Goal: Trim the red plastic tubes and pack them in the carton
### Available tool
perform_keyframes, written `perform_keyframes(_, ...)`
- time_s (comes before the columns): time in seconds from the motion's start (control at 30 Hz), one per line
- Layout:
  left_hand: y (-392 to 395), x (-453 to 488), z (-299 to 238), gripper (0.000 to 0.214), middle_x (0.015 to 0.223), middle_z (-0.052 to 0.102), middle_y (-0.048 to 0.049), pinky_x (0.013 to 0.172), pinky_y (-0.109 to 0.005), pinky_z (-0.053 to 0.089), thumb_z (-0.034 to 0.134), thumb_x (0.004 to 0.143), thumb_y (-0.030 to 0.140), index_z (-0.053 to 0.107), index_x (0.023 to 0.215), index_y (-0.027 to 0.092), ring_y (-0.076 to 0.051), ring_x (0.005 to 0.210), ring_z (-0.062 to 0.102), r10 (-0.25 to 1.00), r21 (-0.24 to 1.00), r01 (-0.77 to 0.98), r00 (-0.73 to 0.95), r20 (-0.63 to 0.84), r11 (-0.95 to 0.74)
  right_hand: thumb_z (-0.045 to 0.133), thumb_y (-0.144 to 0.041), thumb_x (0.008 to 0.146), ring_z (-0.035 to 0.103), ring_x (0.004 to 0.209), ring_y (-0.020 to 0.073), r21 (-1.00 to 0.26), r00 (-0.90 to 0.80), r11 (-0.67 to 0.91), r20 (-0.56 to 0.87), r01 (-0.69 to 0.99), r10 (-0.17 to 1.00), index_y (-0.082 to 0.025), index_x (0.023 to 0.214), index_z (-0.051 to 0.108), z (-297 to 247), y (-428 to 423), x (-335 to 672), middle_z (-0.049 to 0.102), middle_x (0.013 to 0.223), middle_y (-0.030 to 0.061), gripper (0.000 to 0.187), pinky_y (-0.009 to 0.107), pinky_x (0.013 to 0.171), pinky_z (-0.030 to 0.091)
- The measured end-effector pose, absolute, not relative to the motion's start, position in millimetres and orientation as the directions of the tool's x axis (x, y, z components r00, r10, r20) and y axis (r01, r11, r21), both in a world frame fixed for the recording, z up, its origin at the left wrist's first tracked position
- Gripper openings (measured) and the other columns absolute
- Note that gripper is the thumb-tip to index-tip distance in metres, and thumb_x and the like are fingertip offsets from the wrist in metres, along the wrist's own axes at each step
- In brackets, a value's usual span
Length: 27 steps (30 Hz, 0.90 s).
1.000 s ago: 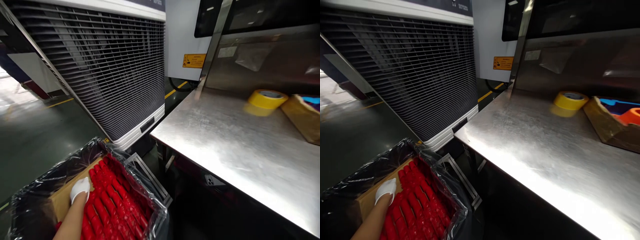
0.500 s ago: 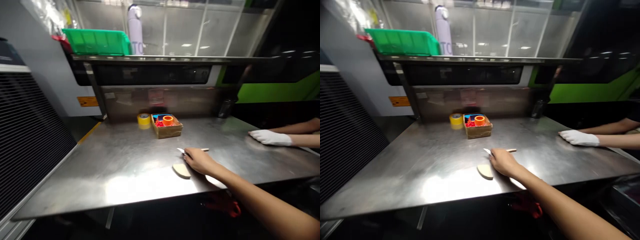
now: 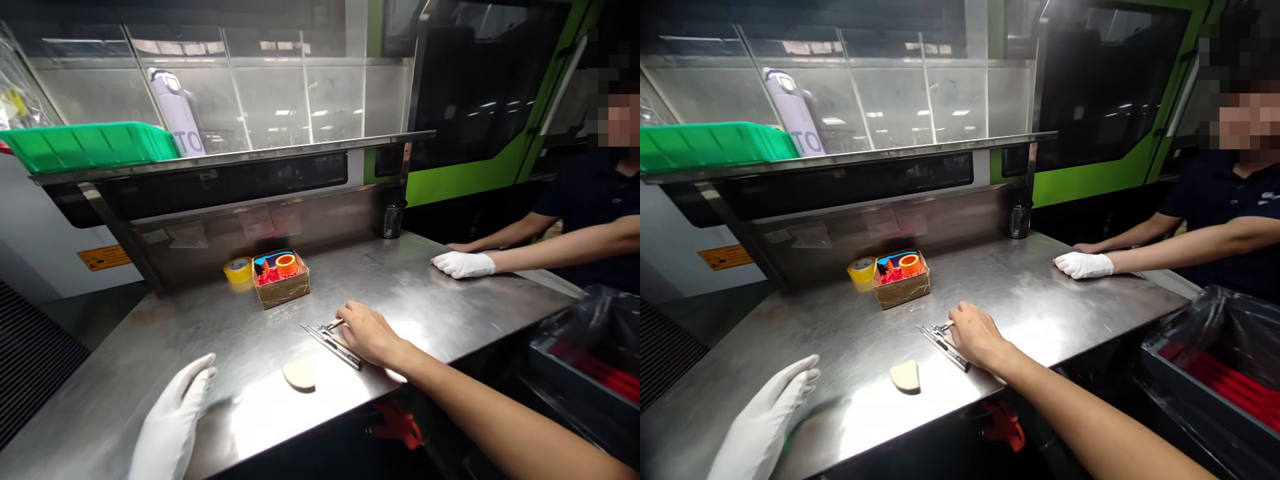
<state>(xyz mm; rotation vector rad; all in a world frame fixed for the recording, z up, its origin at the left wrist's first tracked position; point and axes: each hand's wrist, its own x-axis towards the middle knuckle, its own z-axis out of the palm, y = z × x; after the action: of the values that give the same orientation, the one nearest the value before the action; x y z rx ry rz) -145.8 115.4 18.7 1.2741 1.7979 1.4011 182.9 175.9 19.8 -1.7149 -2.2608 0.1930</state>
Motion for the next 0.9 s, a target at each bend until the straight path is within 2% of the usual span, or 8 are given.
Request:
perform_keyframes(0.1, 154, -109, 24, 0.041, 0.11, 0.069, -0.0047, 0.096, -0.039, 0.043, 0.061, 0.076, 0.049, 0.066, 0.109, 0.025, -0.027, 0.104, 0.062, 0.945, 0.931, 0.359, -0.277, 0.175, -0.067, 0.053, -0.037, 0.088, 0.05, 0.101, 0.0242, -0.293, -0.266, 0.303, 0.158, 0.907, 0.951, -0.016, 0.108, 0.061, 16, 183, 195, 0.056, 0.106, 0.0104, 0.03, 0.033, 0.087, 0.037)
perform_keyframes(0.27, 207, -76, 25, 0.039, 0.098, 0.068, -0.0072, 0.084, -0.037, 0.048, 0.055, 0.084, 0.045, 0.064, 0.11, 0.017, -0.023, 0.092, 0.063, 0.94, 0.923, 0.344, -0.221, 0.26, -0.174, 0.058, -0.05, 0.082, 0.05, 0.102, 0.0273, -0.288, -0.344, 0.37, 0.137, 0.884, 0.929, -0.019, 0.109, 0.063, 13, 195, 200, 0.057, 0.106, 0.0104, 0.041, 0.038, 0.09, 0.034)
perform_keyframes(0.4, 243, -57, 23, 0.034, 0.098, 0.066, -0.0063, 0.082, -0.042, 0.049, 0.052, 0.089, 0.042, 0.062, 0.108, 0.015, -0.02, 0.088, 0.062, 0.933, 0.914, 0.341, -0.201, 0.298, -0.218, 0.058, -0.048, 0.08, 0.053, 0.098, 0.0288, -0.257, -0.374, 0.389, 0.106, 0.885, 0.921, -0.018, 0.104, 0.065, 17, 204, 197, 0.058, 0.103, 0.0124, 0.04, 0.04, 0.086, 0.035)
perform_keyframes(0.7, 262, -60, -7, 0.029, 0.09, 0.064, -0.0035, 0.077, -0.039, 0.05, 0.054, 0.089, 0.04, 0.062, 0.101, 0.015, -0.017, 0.081, 0.06, 0.943, 0.912, 0.364, -0.193, 0.271, -0.188, 0.061, -0.042, 0.072, 0.057, 0.09, 0.0316, -0.173, -0.435, 0.432, 0.022, 0.885, 0.9, -0.016, 0.091, 0.068, 28, 214, 190, 0.061, 0.097, 0.0141, 0.034, 0.04, 0.076, 0.04)
perform_keyframes(0.8, 258, -67, -11, 0.025, 0.085, 0.062, -0.0018, 0.07, -0.034, 0.05, 0.055, 0.089, 0.037, 0.063, 0.098, 0.015, -0.015, 0.072, 0.058, 0.952, 0.939, 0.301, -0.199, 0.233, -0.167, 0.061, -0.035, 0.072, 0.059, 0.084, 0.03, -0.16, -0.453, 0.447, -0.004, 0.88, 0.891, -0.015, 0.09, 0.068, 31, 224, 188, 0.063, 0.093, 0.0134, 0.028, 0.039, 0.072, 0.041)
perform_keyframes(0.9, 258, -67, -11, 0.025, 0.079, 0.06, 0.0, 0.059, -0.028, 0.048, 0.055, 0.089, 0.037, 0.062, 0.096, 0.014, -0.011, 0.061, 0.054, 0.966, 0.979, 0.164, -0.207, 0.157, -0.123, 0.062, -0.031, 0.071, 0.06, 0.081, 0.0289, -0.167, -0.455, 0.448, -0.001, 0.878, 0.891, -0.014, 0.087, 0.068, 33, 238, 185, 0.063, 0.089, 0.013, 0.024, 0.037, 0.071, 0.041)
